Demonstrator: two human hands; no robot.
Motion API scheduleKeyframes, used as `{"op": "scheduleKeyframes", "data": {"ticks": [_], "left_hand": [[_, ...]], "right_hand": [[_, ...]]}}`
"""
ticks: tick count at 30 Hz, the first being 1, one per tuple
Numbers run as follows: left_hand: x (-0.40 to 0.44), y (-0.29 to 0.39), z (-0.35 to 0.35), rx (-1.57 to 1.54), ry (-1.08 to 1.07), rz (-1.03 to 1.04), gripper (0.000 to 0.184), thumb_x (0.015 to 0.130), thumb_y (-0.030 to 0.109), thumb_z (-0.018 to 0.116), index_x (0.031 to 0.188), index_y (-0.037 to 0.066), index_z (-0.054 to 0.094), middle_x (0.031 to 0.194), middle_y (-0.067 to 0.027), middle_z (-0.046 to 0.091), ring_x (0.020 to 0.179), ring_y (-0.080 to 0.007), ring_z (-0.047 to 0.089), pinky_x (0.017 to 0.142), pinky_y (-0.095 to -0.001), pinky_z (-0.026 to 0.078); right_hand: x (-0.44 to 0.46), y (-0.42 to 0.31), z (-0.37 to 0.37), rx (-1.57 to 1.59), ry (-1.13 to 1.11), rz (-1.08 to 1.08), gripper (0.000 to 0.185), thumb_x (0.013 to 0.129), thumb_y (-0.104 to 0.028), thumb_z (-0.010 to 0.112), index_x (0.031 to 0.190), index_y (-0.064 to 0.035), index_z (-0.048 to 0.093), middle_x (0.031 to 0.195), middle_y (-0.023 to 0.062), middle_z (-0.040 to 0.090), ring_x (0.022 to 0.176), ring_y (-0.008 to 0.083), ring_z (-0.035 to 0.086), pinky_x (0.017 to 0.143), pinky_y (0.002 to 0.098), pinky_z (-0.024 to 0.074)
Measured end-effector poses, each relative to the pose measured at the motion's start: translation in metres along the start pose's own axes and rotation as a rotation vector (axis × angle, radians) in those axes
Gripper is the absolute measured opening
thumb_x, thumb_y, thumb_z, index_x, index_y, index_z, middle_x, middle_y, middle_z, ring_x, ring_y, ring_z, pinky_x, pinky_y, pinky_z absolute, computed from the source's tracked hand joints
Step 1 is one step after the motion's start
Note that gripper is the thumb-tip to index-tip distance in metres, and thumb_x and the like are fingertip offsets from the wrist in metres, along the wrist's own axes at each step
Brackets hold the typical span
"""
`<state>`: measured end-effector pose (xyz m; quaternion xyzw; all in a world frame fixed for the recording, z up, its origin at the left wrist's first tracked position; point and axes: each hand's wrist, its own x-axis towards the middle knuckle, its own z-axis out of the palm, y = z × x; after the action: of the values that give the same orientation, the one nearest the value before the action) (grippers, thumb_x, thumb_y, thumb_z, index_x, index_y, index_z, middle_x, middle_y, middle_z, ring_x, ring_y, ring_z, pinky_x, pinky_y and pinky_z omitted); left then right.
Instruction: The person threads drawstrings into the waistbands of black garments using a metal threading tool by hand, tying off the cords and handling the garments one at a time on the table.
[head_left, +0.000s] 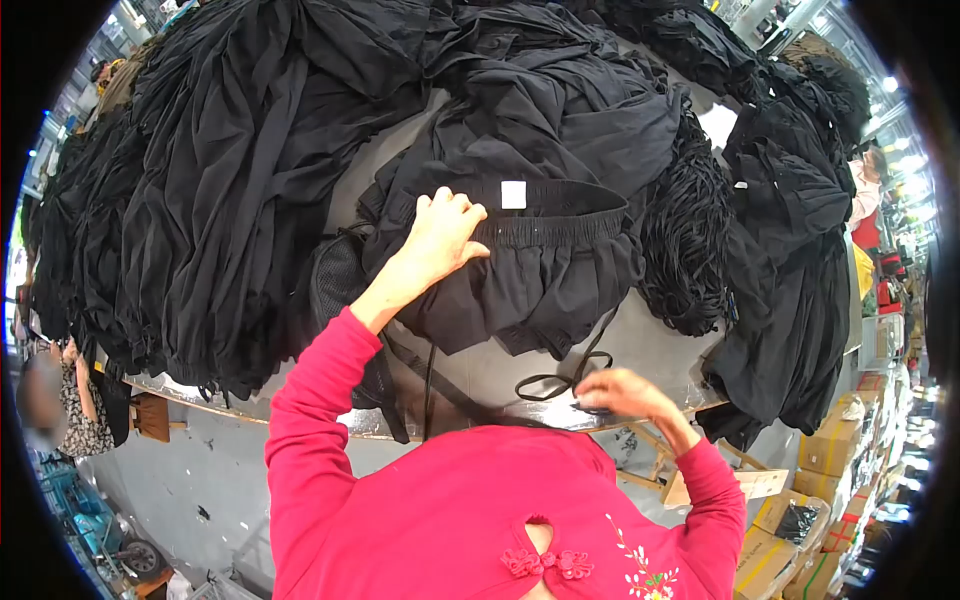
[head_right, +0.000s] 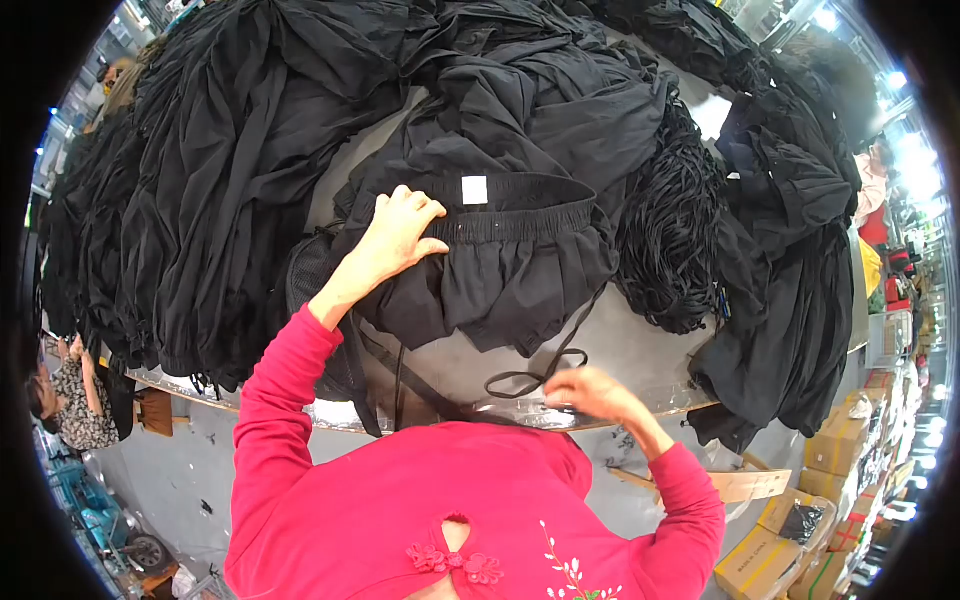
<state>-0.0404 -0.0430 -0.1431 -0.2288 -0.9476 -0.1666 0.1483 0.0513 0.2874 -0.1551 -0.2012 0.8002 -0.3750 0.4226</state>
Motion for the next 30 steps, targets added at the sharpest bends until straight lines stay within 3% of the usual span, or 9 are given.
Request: {"op": "scheduleKeyframes", "data": {"ticks": [3, 6, 9, 10, 12, 14, 18, 22, 30], "left_hand": [[0.002, 0.004, 0.004, 0.120, -0.045, -0.035, 0.045, 0.061, 0.035, 0.074, 0.093, 0.010, 0.055, 0.087, -0.0058, 0.050, 0.084, -0.0213, 0.049, 0.074, -0.0355, 0.034], [-0.001, -0.003, 0.006, -0.128, 0.074, -0.065, 0.040, 0.062, 0.032, 0.075, 0.083, 0.006, 0.054, 0.077, -0.0064, 0.053, 0.070, -0.0199, 0.051, 0.069, -0.0330, 0.035], [0.009, -0.018, 0.002, -0.480, -0.155, -0.218, 0.036, 0.067, 0.026, 0.073, 0.072, -0.002, 0.051, 0.063, -0.0085, 0.052, 0.056, -0.0173, 0.046, 0.057, -0.0297, 0.036], [0.016, -0.014, -0.005, -0.559, -0.214, -0.263, 0.032, 0.072, 0.021, 0.069, 0.068, -0.006, 0.052, 0.055, -0.0072, 0.048, 0.052, -0.0124, 0.041, 0.049, -0.0284, 0.034], [0.016, -0.025, 0.000, -0.730, -0.302, -0.322, 0.026, 0.074, 0.020, 0.066, 0.074, -0.005, 0.057, 0.056, -0.0038, 0.046, 0.056, -0.0082, 0.040, 0.051, -0.0278, 0.034], [0.020, -0.032, -0.011, -0.769, -0.400, -0.410, 0.020, 0.076, 0.018, 0.064, 0.078, -0.002, 0.061, 0.059, 0.0023, 0.048, 0.057, -0.0060, 0.040, 0.052, -0.0247, 0.033], [0.009, -0.057, -0.024, -0.916, -0.436, -0.552, 0.017, 0.077, 0.017, 0.062, 0.077, 0.000, 0.063, 0.064, 0.0061, 0.051, 0.061, -0.0048, 0.041, 0.057, -0.0214, 0.034], [0.006, -0.066, -0.022, -1.003, -0.421, -0.624, 0.017, 0.077, 0.017, 0.061, 0.078, 0.000, 0.063, 0.068, 0.0046, 0.054, 0.065, -0.0048, 0.045, 0.063, -0.0209, 0.037], [-0.001, -0.073, -0.013, -0.872, -0.364, -0.509, 0.020, 0.077, 0.020, 0.062, 0.080, 0.000, 0.062, 0.077, 0.0024, 0.058, 0.073, -0.0069, 0.048, 0.068, -0.0233, 0.037]], "right_hand": [[-0.012, -0.005, -0.008, -0.139, -0.190, 0.183, 0.024, 0.082, -0.026, 0.056, 0.086, -0.0025, 0.061, 0.069, 0.0073, 0.059, 0.065, 0.0166, 0.053, 0.060, 0.0330, 0.0413], [-0.025, -0.030, -0.046, 0.266, 0.043, 0.200, 0.019, 0.081, -0.022, 0.056, 0.072, -0.0065, 0.062, 0.062, -0.0044, 0.054, 0.053, 0.0049, 0.045, 0.046, 0.0213, 0.0354], [-0.003, -0.063, -0.087, 0.111, 0.530, -0.193, 0.019, 0.081, -0.018, 0.054, 0.072, -0.0034, 0.063, 0.057, -0.0046, 0.049, 0.051, 0.0021, 0.040, 0.045, 0.0185, 0.0297], [0.006, -0.084, -0.098, 0.098, 0.563, -0.159, 0.019, 0.083, -0.015, 0.055, 0.080, 0.0022, 0.062, 0.068, 0.0027, 0.058, 0.065, 0.0081, 0.051, 0.060, 0.0234, 0.0393], [0.041, -0.089, -0.113, 0.144, 0.544, -0.129, 0.020, 0.083, -0.015, 0.056, 0.079, 0.0032, 0.062, 0.069, 0.0026, 0.059, 0.066, 0.0086, 0.051, 0.062, 0.0231, 0.0401], [0.092, -0.064, -0.117, 0.008, 0.530, -0.418, 0.019, 0.083, -0.014, 0.055, 0.077, 0.0016, 0.063, 0.068, 0.0016, 0.059, 0.063, 0.0080, 0.050, 0.059, 0.0225, 0.0397], [0.131, -0.022, -0.103, 0.193, 0.413, -0.246, 0.025, 0.079, -0.025, 0.061, 0.070, -0.0013, 0.063, 0.067, 0.0018, 0.058, 0.061, 0.0065, 0.048, 0.056, 0.0212, 0.0380], [0.141, -0.001, -0.097, 0.274, 0.386, -0.278, 0.022, 0.079, -0.017, 0.062, 0.068, 0.0013, 0.061, 0.064, 0.0023, 0.058, 0.066, 0.0079, 0.051, 0.093, 0.0283, 0.0364], [0.141, 0.001, -0.096, 0.363, 0.410, -0.193, 0.018, 0.081, -0.009, 0.058, 0.066, -0.0005, 0.058, 0.064, -0.0002, 0.055, 0.066, 0.0068, 0.049, 0.093, 0.0286, 0.0379]]}}
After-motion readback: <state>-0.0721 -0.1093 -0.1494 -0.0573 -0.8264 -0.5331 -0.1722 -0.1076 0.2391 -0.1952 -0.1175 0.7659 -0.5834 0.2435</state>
